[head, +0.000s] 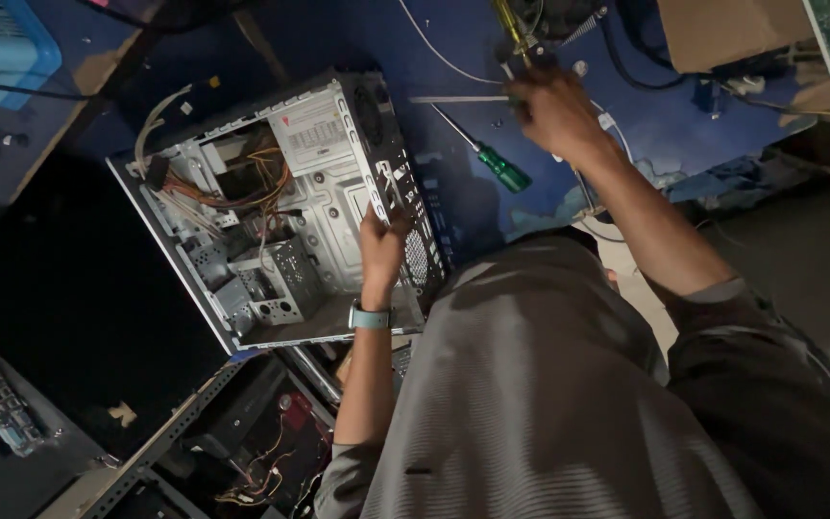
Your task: The person works on an open desktop computer case on a workbench. They use a screwdriver to unscrew and remove the side panel, then reach inside to detach cables and lift out the power supply unit, repositioning the case and handling internal wiring throughout.
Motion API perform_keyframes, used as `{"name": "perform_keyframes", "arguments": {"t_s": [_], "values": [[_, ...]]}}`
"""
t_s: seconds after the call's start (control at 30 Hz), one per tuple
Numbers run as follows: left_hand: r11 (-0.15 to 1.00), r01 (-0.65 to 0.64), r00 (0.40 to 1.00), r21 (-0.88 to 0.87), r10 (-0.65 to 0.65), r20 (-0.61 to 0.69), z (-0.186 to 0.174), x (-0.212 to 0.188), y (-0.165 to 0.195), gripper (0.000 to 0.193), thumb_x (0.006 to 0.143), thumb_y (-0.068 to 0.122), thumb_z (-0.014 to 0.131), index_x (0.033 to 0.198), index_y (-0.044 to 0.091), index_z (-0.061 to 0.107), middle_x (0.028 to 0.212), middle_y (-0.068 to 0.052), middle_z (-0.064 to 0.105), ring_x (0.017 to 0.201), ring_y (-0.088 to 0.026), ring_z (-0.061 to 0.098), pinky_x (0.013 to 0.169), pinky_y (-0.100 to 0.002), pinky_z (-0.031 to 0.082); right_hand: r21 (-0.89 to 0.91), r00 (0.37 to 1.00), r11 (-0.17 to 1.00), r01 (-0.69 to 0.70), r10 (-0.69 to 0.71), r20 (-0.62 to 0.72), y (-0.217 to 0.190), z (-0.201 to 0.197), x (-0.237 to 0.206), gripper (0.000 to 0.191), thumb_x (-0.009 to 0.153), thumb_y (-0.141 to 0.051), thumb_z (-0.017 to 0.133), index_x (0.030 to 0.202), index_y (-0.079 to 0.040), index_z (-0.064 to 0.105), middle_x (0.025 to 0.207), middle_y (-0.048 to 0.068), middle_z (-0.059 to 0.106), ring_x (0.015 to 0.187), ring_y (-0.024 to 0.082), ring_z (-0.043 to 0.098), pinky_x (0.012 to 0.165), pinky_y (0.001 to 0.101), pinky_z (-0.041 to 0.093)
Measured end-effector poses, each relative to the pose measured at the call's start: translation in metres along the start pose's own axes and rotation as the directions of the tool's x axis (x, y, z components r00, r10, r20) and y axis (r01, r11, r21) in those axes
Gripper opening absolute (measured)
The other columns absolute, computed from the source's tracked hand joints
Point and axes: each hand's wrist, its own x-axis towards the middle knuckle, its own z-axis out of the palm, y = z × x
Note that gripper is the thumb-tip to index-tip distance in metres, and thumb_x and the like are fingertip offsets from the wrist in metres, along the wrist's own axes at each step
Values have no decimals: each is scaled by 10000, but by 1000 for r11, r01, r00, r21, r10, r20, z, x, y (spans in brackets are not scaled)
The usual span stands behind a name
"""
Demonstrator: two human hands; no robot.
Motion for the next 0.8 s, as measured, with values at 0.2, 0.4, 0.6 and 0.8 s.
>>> {"name": "perform_keyframes", "arguments": {"t_s": [0.2, 0.4, 0.6, 0.8], "values": [[974, 88, 996, 208, -89, -5, -6, -8, 10, 518, 1002, 140, 586, 1485, -12, 481, 1224, -134, 674, 902, -155, 532, 752, -305, 416, 72, 996, 996, 54, -59, 66, 9, 6, -10, 254, 964, -148, 701, 1202, -90, 769, 1148, 144, 733, 1070, 328, 672, 1043, 490, 452], [993, 120, 989, -20, -121, -89, -27, 11, 6, 591, 1132, 385, 414, 1520, -59, 465, 1383, -124, 608, 1228, -151, 572, 1066, -322, 436, 176, 992, 984, -6, -17, 128, 9, 10, -8, 265, 977, -174, 683, 1224, -116, 759, 1204, 123, 716, 1056, 321, 670, 1043, 467, 455], [966, 26, 1000, -256, -29, -8, -16, 55, 5, 443, 986, 128, 492, 1377, -53, 596, 1139, -92, 729, 971, -140, 682, 848, -275, 528, 77, 991, 994, 81, -89, 104, 11, 16, -2, 253, 972, -204, 707, 1201, -121, 777, 1130, 117, 730, 1155, 314, 638, 1125, 491, 399], [896, 183, 979, -404, -205, -12, -1, 69, -1, 285, 1025, 121, 476, 1165, -18, 681, 860, -56, 721, 672, -127, 673, 572, -260, 544, 2, 982, 982, 187, -187, 25, 14, 17, -1, 234, 947, -223, 706, 1146, -137, 794, 1136, 102, 743, 1159, 331, 628, 1104, 539, 352]]}}
